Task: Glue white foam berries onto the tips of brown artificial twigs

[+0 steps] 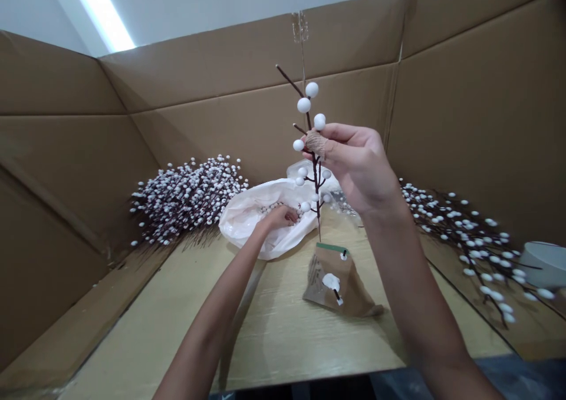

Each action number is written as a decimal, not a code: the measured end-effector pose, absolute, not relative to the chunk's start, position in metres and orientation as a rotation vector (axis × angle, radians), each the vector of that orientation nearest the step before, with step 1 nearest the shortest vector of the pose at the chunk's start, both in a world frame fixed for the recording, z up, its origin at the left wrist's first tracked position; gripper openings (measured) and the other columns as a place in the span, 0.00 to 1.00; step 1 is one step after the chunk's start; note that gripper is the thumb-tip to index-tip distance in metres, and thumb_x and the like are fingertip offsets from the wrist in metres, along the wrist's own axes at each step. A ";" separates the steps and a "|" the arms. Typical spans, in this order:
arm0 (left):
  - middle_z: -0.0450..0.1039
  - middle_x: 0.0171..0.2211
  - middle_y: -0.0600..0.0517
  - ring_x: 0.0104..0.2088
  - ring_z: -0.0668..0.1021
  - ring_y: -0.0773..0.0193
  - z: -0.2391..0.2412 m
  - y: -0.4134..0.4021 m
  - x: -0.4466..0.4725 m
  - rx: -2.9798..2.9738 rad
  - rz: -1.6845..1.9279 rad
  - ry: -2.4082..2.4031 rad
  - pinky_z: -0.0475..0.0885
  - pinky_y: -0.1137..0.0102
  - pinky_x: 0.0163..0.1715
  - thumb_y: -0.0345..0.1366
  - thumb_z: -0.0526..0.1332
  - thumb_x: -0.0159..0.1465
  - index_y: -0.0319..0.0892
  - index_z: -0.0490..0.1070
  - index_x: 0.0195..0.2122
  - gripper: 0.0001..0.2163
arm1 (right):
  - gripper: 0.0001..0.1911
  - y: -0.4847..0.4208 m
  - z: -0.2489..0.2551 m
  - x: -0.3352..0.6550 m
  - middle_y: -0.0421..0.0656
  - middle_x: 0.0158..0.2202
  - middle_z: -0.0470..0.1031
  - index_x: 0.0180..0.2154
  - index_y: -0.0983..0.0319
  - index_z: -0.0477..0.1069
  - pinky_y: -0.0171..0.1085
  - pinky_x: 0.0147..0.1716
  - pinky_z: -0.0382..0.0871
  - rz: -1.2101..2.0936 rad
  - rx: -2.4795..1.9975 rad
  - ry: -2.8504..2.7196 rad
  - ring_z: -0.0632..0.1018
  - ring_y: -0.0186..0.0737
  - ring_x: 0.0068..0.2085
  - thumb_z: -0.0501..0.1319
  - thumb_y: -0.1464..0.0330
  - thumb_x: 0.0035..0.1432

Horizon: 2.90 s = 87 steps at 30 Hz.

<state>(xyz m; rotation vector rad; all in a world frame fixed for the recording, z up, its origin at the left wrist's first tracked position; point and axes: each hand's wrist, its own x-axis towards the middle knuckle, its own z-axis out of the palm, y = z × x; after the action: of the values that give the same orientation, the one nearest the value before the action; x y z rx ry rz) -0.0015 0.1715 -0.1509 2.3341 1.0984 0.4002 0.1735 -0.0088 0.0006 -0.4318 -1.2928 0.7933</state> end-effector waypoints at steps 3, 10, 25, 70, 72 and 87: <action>0.79 0.31 0.48 0.33 0.77 0.59 -0.153 0.168 0.002 2.304 0.452 1.104 0.71 0.70 0.36 0.24 0.62 0.48 0.37 0.76 0.29 0.08 | 0.06 -0.009 0.001 0.171 0.41 0.33 0.78 0.28 0.58 0.77 0.44 0.44 0.73 0.797 -0.454 -1.297 0.78 0.42 0.42 0.69 0.63 0.49; 0.78 0.33 0.45 0.34 0.77 0.58 -0.130 0.154 -0.006 2.171 0.669 1.067 0.71 0.69 0.36 0.30 0.65 0.50 0.34 0.75 0.31 0.07 | 0.04 -0.006 -0.001 0.174 0.40 0.33 0.78 0.28 0.58 0.77 0.43 0.45 0.72 0.797 -0.409 -1.316 0.78 0.40 0.41 0.68 0.64 0.50; 0.75 0.30 0.53 0.30 0.79 0.68 -0.017 0.048 -0.018 1.352 1.184 0.185 0.76 0.77 0.30 0.29 0.68 0.50 0.38 0.75 0.30 0.06 | 0.02 -0.001 -0.009 0.155 0.40 0.29 0.78 0.26 0.61 0.77 0.38 0.41 0.73 0.859 -0.371 -1.279 0.78 0.35 0.34 0.65 0.71 0.49; 0.79 0.32 0.49 0.43 0.80 0.59 -0.010 0.025 -0.003 1.258 1.403 0.275 0.75 0.70 0.46 0.29 0.66 0.57 0.38 0.77 0.32 0.02 | 0.01 -0.015 -0.012 0.139 0.40 0.27 0.78 0.28 0.61 0.78 0.37 0.33 0.75 0.482 -0.589 -1.389 0.79 0.38 0.32 0.67 0.70 0.49; 0.79 0.32 0.49 0.40 0.81 0.61 -0.010 0.025 -0.003 1.278 1.410 0.275 0.75 0.71 0.46 0.28 0.65 0.57 0.38 0.78 0.31 0.02 | 0.02 -0.014 -0.013 0.139 0.40 0.28 0.79 0.28 0.61 0.79 0.38 0.35 0.76 0.476 -0.584 -1.397 0.79 0.39 0.33 0.67 0.70 0.50; 0.80 0.34 0.53 0.42 0.80 0.63 -0.013 0.018 0.006 1.238 1.515 0.238 0.73 0.71 0.48 0.30 0.66 0.58 0.41 0.77 0.32 0.02 | 0.02 -0.013 -0.013 0.140 0.40 0.29 0.79 0.29 0.61 0.79 0.37 0.33 0.75 0.413 -0.569 -1.411 0.79 0.38 0.32 0.67 0.69 0.51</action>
<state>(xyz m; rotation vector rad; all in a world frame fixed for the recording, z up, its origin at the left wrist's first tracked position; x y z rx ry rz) 0.0063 0.0183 -0.0128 1.2376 0.2381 1.5150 0.1403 -0.0131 -0.0132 -0.5689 -1.4111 0.4130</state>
